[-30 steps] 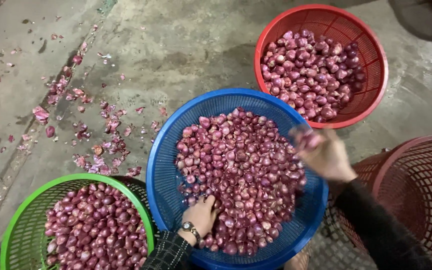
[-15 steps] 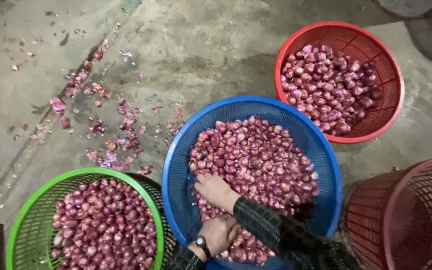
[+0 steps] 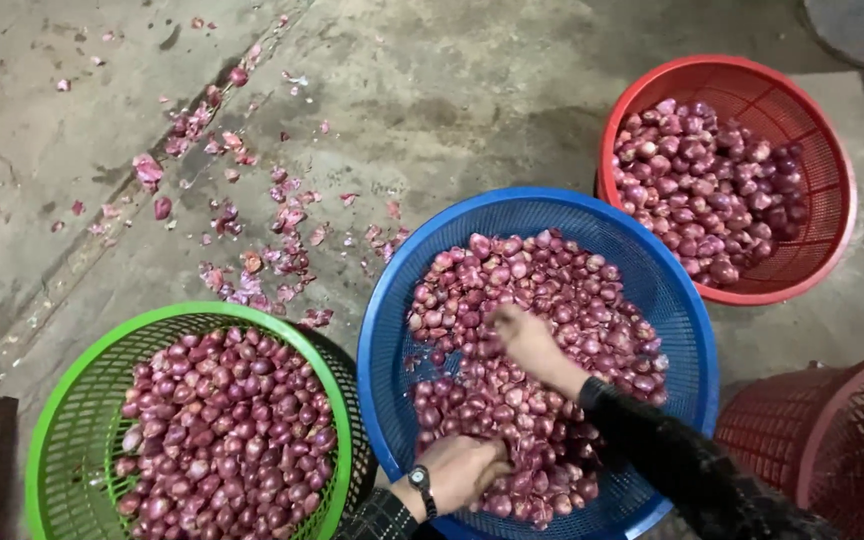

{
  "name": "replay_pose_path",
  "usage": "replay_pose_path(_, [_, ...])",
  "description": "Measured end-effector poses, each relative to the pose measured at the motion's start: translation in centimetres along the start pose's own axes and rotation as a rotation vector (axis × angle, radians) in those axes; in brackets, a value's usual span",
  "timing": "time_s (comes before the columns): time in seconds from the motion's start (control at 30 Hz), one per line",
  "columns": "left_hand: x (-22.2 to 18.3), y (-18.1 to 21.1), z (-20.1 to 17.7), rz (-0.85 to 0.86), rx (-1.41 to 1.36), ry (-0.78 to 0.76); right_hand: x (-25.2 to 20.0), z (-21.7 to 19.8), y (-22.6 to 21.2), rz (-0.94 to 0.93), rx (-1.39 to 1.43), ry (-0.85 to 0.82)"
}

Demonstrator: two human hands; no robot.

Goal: Sorting and inspecting shallots by hand in a plastic basket

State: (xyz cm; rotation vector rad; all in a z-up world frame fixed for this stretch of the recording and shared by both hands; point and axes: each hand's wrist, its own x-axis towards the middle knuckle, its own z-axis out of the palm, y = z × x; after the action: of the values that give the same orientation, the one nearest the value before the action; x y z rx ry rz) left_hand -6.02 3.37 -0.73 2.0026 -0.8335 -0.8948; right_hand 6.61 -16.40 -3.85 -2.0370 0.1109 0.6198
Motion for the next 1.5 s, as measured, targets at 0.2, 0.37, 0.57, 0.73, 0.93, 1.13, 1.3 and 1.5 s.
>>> replay_pose_path(0.2, [0.0, 1.3, -1.4, 0.073, 0.176, 0.082, 0.5, -2.9, -1.3, 0.204, 0.342, -0.221])
replay_pose_path(0.37, [3.0, -6.1, 0.9, -0.399, 0.378, 0.244, -0.6, -1.8, -3.3, 0.278, 0.128, -0.194])
replay_pose_path(0.57, [5.5, -12.4, 1.4, -0.454, 0.621, 0.195, -1.2, -6.7, -5.8, 0.309, 0.091, -0.012])
replay_pose_path(0.73, [4.6, -7.2, -2.4, -0.517, 0.432, -0.118, 1.4, -8.5, 2.2, -0.293, -0.468, 0.441])
replay_pose_path(0.93, [4.6, -8.4, -2.3, -0.51, 0.428, -0.157, 0.3, -4.2, 5.0, -0.103, -1.105, 0.127])
replay_pose_path(1.13, [5.2, -6.7, -3.3, -0.531, 0.498, -0.326, -3.2, -2.2, -1.4, 0.217, -0.509, -0.156])
replay_pose_path(1.3, [5.4, -10.0, -0.7, -0.653, 0.516, -0.581, -4.3, -1.4, -4.2, 0.062, -0.135, -0.433])
replay_pose_path(1.5, [3.5, -5.8, -4.4, -0.267, -0.441, 0.229, -4.0, -4.6, -4.8, 0.18, -0.11, -0.281])
